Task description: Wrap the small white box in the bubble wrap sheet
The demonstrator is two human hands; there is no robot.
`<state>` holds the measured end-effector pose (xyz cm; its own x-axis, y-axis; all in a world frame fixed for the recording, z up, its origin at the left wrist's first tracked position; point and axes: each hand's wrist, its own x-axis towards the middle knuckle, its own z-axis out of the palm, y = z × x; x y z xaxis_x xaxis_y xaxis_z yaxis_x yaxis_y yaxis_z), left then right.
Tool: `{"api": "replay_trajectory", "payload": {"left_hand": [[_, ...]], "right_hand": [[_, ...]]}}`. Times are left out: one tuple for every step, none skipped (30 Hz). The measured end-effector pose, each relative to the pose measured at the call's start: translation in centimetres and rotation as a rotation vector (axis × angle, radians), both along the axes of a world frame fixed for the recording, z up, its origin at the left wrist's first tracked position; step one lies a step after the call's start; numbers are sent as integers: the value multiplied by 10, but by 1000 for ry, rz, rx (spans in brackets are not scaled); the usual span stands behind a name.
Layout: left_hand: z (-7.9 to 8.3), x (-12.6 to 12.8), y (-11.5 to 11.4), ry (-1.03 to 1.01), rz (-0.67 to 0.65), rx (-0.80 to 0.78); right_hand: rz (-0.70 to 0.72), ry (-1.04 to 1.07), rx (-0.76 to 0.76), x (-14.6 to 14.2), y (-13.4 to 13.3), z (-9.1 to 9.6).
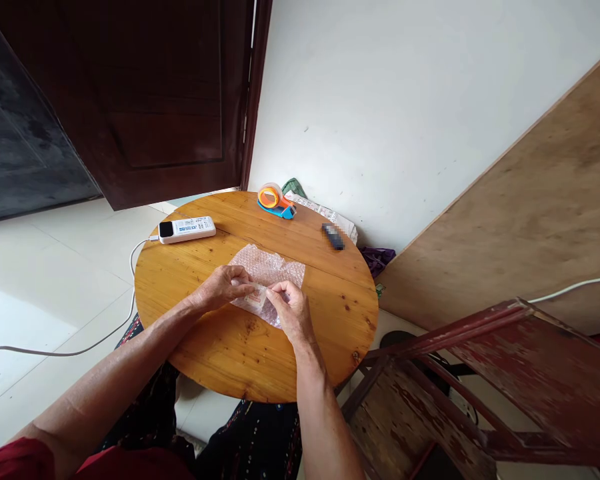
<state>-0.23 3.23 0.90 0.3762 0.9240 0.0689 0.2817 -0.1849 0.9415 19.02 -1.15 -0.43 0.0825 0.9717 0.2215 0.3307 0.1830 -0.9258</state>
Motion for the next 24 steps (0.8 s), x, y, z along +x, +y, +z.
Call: {"api": "replay_trajectory", "payload": {"left_hand": [[0, 0, 0, -7, 0, -3], [-1, 0, -1, -12, 2, -6], [-1, 1, -1, -14, 7, -7], [-1, 1, -1, -15, 11, -8], [-1, 1, -1, -15, 14, -12], [-1, 1, 0, -15, 19, -18], [-1, 2, 0, -14, 23, -28], [-2, 2, 1, -14, 28, -38], [-2, 3, 1, -14, 35, -47], [-3, 3, 2, -12, 42, -51], [-3, 4, 2, -7, 45, -49], [-4, 4, 2, -2, 48, -42], [-4, 5, 2, 1, 47, -34], [-4, 5, 2, 2, 48, -26], [-3, 5, 2, 3, 46, -22], [-2, 6, 1, 5, 46, -23], [0, 5, 1, 10, 49, -28], [1, 5, 0, 18, 47, -31], [3, 5, -1, 27, 43, -29], [5, 5, -2, 34, 43, -23], [6, 6, -2, 40, 40, -12], [7, 6, -2, 45, 38, 2], [7, 7, -2, 52, 39, 16], [6, 8, -2, 64, 44, 27]], "right_hand": [[-1, -3, -3, 0, 0, 1], [-2, -4, -7, -1, -1, 2], [-5, -4, -11, -1, -1, 2], [-8, -3, -16, -1, -1, 3], [-13, 0, -21, -1, -1, 2], [-21, 5, -28, -2, -1, 1], [-33, 14, -35, -2, 0, 0], [-47, 26, -43, -1, 1, -1], [-63, 37, -49, -1, 2, -2], [-74, 41, -54, 0, 3, -3], [-86, 37, -53, 1, 3, -3], [-104, 20, -43, 3, 3, -1], [-136, -19, -20, 4, 1, 2], [-180, -79, 24, 4, -2, 8], [-227, -157, 86, 3, -6, 16], [-279, -257, 165, 1, -12, 26], [-296, -370, 266, -2, -19, 37], [-270, -487, 355, -7, -26, 48], [-244, -600, 423, -13, -33, 58], [-204, -698, 461, -19, -38, 65], [-124, -769, 463, -25, -42, 69], [-40, -832, 429, -30, -44, 71], [29, -889, 382, -34, -45, 69], [82, -937, 330, -36, -44, 66]]}}
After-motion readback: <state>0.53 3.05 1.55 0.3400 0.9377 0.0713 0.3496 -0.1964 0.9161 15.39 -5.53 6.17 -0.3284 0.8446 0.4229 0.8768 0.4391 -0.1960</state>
